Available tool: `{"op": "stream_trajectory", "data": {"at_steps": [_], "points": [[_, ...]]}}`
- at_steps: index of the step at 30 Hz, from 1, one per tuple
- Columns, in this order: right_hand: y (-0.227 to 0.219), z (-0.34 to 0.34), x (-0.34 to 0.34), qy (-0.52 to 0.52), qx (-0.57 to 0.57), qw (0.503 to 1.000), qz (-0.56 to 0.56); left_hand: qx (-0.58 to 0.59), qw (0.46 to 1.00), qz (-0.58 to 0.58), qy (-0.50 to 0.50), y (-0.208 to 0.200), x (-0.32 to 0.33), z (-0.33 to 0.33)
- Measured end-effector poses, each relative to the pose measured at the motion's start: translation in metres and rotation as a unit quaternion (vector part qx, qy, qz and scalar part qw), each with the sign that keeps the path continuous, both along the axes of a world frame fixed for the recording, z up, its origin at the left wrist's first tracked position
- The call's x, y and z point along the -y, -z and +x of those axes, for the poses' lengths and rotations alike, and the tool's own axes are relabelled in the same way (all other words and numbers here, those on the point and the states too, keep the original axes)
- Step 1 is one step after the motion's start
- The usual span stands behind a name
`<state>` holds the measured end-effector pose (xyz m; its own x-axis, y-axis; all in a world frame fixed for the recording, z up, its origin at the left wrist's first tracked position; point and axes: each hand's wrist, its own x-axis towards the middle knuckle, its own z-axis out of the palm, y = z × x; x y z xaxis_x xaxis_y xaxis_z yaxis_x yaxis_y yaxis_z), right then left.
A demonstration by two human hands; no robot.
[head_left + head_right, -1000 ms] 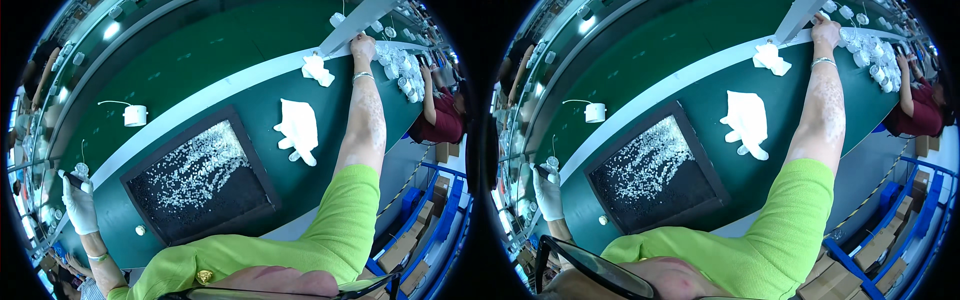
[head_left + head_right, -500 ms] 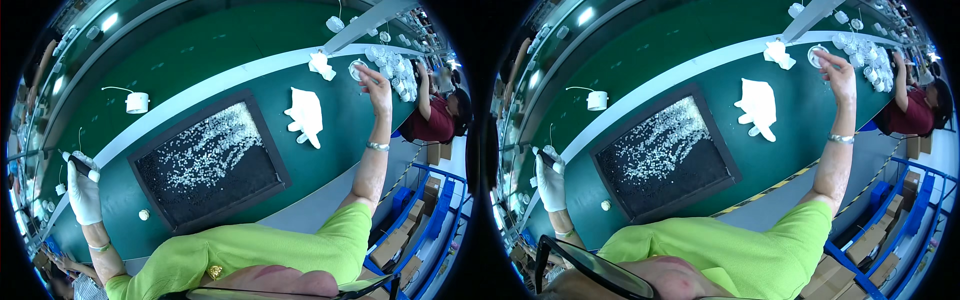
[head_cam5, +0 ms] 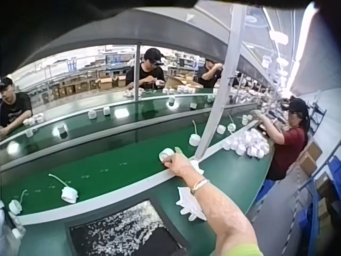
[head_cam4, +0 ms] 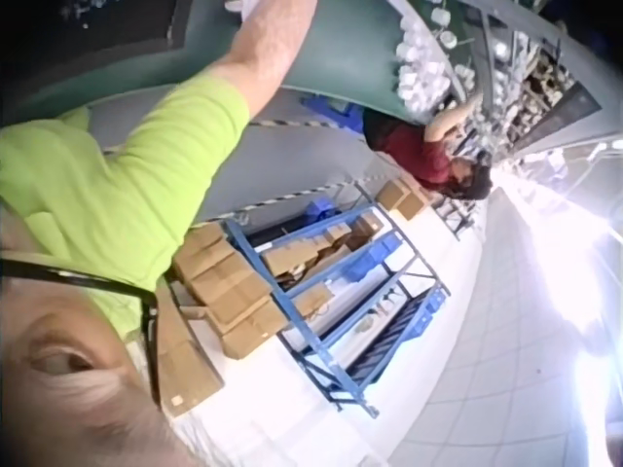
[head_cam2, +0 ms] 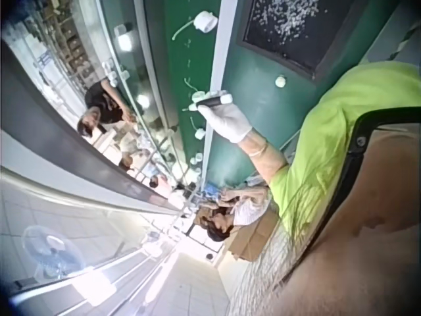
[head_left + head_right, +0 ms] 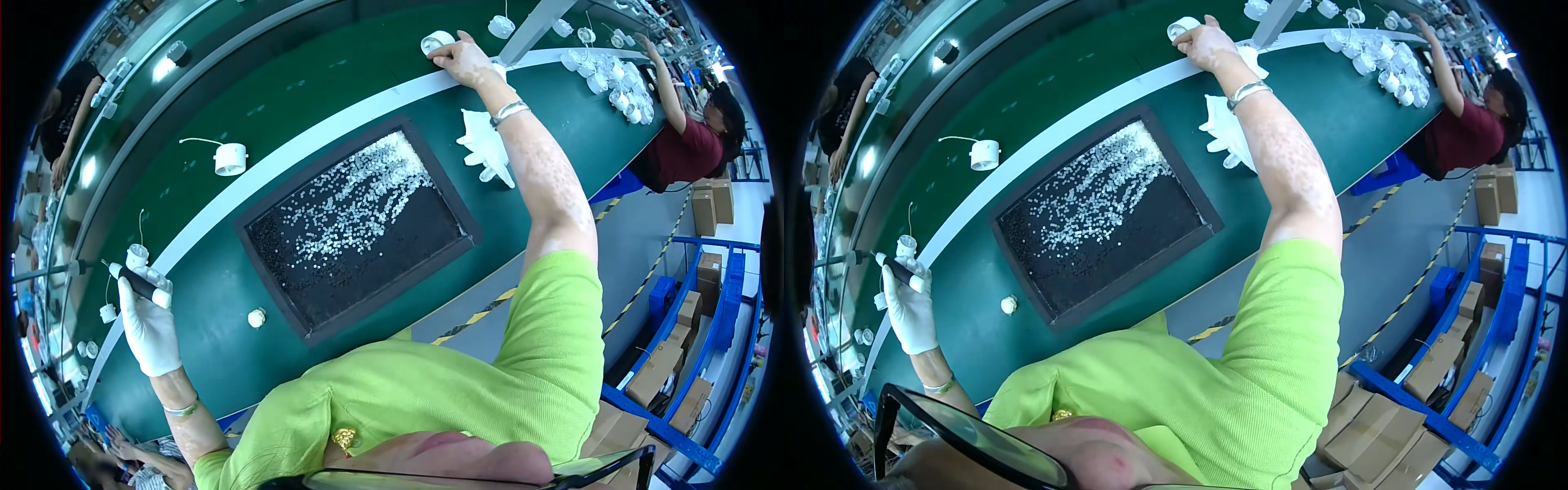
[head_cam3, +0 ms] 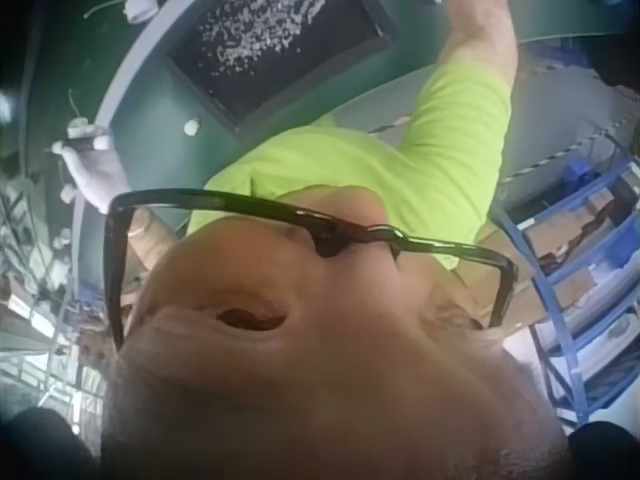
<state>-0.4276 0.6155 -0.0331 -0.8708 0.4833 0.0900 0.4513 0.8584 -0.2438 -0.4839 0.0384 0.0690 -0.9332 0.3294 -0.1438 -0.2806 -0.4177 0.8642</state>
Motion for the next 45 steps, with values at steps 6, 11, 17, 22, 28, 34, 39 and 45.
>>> {"op": "stream_trajectory", "data": {"at_steps": [6, 11, 17, 22, 28, 34, 39, 45], "points": [[-0.078, 0.037, 0.080, -0.057, -0.063, 0.994, -0.067, 0.006, 1.000, -0.006, 0.019, -0.004, 0.021, 0.012], [-0.127, 0.089, 0.260, -0.308, -0.180, 0.909, -0.214, -0.027, 0.987, -0.070, 0.144, 0.004, 0.020, 0.033], [-0.080, 0.107, 0.417, -0.378, -0.215, 0.897, -0.081, -0.035, 0.968, -0.042, 0.244, 0.021, 0.018, 0.063], [-0.070, 0.098, 0.454, -0.352, -0.254, 0.897, -0.082, 0.020, 0.960, -0.019, 0.279, 0.033, 0.035, 0.067], [-0.062, 0.088, 0.461, -0.334, -0.276, 0.897, -0.084, 0.025, 0.958, -0.064, 0.277, 0.033, 0.030, 0.072], [-0.073, 0.089, 0.392, -0.349, -0.280, 0.879, -0.166, 0.015, 0.973, -0.045, 0.225, 0.029, 0.018, 0.048], [-0.052, 0.091, 0.126, 0.112, -0.283, 0.947, -0.101, -0.007, 0.979, -0.091, 0.181, 0.022, 0.009, 0.022], [0.035, 0.048, 0.005, 0.114, -0.122, 0.984, -0.065, 0.004, 0.986, -0.097, 0.135, 0.034, 0.002, 0.010]]}}
